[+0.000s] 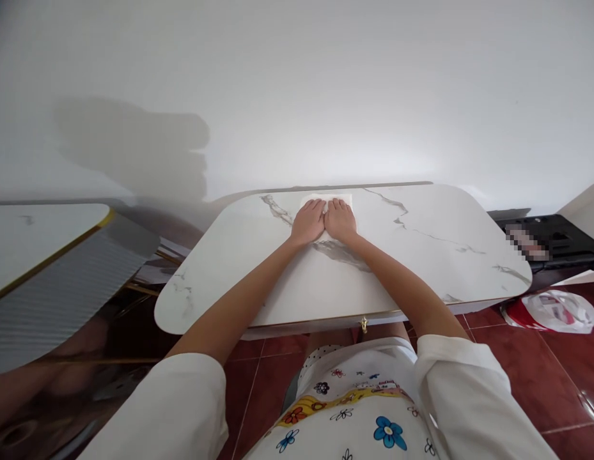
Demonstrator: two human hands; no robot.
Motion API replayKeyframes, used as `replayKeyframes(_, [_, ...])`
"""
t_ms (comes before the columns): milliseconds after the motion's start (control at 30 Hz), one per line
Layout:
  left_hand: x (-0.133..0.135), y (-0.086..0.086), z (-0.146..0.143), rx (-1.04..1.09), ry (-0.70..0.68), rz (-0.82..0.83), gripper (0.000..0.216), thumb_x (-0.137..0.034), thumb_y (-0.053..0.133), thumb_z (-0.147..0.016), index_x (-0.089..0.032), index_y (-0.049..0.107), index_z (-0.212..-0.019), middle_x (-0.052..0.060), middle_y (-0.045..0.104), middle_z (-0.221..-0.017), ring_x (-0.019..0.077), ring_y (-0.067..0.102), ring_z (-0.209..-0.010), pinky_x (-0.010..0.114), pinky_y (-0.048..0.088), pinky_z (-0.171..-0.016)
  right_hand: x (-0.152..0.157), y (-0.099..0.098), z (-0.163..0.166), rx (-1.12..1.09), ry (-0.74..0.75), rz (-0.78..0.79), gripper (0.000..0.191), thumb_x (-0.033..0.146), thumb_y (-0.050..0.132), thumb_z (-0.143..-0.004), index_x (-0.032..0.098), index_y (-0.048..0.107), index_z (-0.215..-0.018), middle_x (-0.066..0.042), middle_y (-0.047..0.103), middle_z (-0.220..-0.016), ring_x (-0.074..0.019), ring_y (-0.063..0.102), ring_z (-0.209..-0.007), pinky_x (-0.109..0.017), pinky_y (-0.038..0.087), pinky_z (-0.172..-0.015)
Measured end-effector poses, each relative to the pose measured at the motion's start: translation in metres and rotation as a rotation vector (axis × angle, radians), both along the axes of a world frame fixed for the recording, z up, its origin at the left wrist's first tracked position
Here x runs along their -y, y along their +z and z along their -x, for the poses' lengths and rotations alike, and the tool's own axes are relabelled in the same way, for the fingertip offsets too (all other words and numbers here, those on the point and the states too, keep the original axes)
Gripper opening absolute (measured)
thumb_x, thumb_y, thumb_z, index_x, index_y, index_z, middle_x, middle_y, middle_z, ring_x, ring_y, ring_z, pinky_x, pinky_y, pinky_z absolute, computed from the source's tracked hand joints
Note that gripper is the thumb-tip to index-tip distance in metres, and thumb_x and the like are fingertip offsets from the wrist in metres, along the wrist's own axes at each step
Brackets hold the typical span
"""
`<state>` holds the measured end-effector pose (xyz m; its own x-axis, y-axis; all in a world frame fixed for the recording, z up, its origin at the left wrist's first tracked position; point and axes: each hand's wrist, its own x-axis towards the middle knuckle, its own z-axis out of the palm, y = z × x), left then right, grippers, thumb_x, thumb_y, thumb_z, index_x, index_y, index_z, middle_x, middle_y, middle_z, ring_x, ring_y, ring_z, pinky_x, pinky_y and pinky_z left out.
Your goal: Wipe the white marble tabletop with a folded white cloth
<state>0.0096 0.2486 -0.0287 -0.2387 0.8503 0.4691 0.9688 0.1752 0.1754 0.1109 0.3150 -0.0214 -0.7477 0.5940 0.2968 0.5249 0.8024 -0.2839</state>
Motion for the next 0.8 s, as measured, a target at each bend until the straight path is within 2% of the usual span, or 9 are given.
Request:
replayKeyframes(133, [0.024, -0.001, -0.006, -0.005, 0.012, 0.013, 0.039, -0.018, 0.033, -0.090, -0.012, 0.055, -0.121, 0.013, 0.057, -0.131, 0.0251, 0.046, -0.127, 0.041, 0.034, -0.112, 0.026, 0.000, -0.009, -0.017, 0.015, 0.018, 0.047, 0.021, 0.026, -0.097, 0.005, 0.045, -0.138, -0.017, 0.041, -0.149, -0.0291, 0.032, -0.139, -0.046, 0.027, -0.112])
replayKeyframes(333, [0.067, -0.001, -0.020, -0.034, -0.028, 0.022, 0.041, -0.018, 0.032, -0.089, -0.013, 0.055, -0.122, 0.013, 0.058, -0.129, 0.0243, 0.049, -0.125, 0.043, 0.033, -0.113, 0.072, 0.006, -0.029, 0.004, 0.012, 0.042, 0.048, 0.019, 0.029, -0.097, 0.000, 0.042, -0.138, -0.019, 0.040, -0.149, -0.0297, 0.032, -0.139, -0.041, 0.025, -0.113])
replayKeyframes(467, [0.098, -0.002, -0.037, -0.044, -0.012, 0.015, 0.043, -0.022, 0.029, -0.091, -0.010, 0.053, -0.125, 0.016, 0.057, -0.131, 0.0260, 0.048, -0.126, 0.046, 0.033, -0.113, 0.098, 0.008, -0.044, 0.013, 0.037, 0.040, 0.047, 0.019, 0.030, -0.097, 0.001, 0.043, -0.139, -0.018, 0.041, -0.149, -0.0294, 0.032, -0.139, -0.040, 0.025, -0.114])
replayKeyframes(633, [0.127, -0.005, -0.063, -0.038, 0.072, 0.039, 0.048, -0.025, 0.026, -0.093, -0.006, 0.050, -0.129, 0.020, 0.052, -0.137, 0.0291, 0.045, -0.130, 0.050, 0.033, -0.111, 0.120, 0.008, -0.063, 0.025, 0.085, 0.057, 0.048, 0.020, 0.032, -0.097, 0.002, 0.042, -0.141, -0.017, 0.040, -0.150, -0.0279, 0.032, -0.140, -0.040, 0.024, -0.115])
replayKeyframes(800, [0.141, -0.001, -0.091, -0.015, 0.130, 0.070, 0.048, -0.026, 0.027, -0.093, -0.007, 0.048, -0.132, 0.019, 0.050, -0.140, 0.0314, 0.041, -0.133, 0.052, 0.036, -0.107, 0.129, 0.008, -0.086, 0.011, 0.119, 0.069, 0.050, 0.019, 0.030, -0.095, 0.003, 0.042, -0.141, -0.016, 0.039, -0.150, -0.0274, 0.032, -0.141, -0.043, 0.025, -0.115])
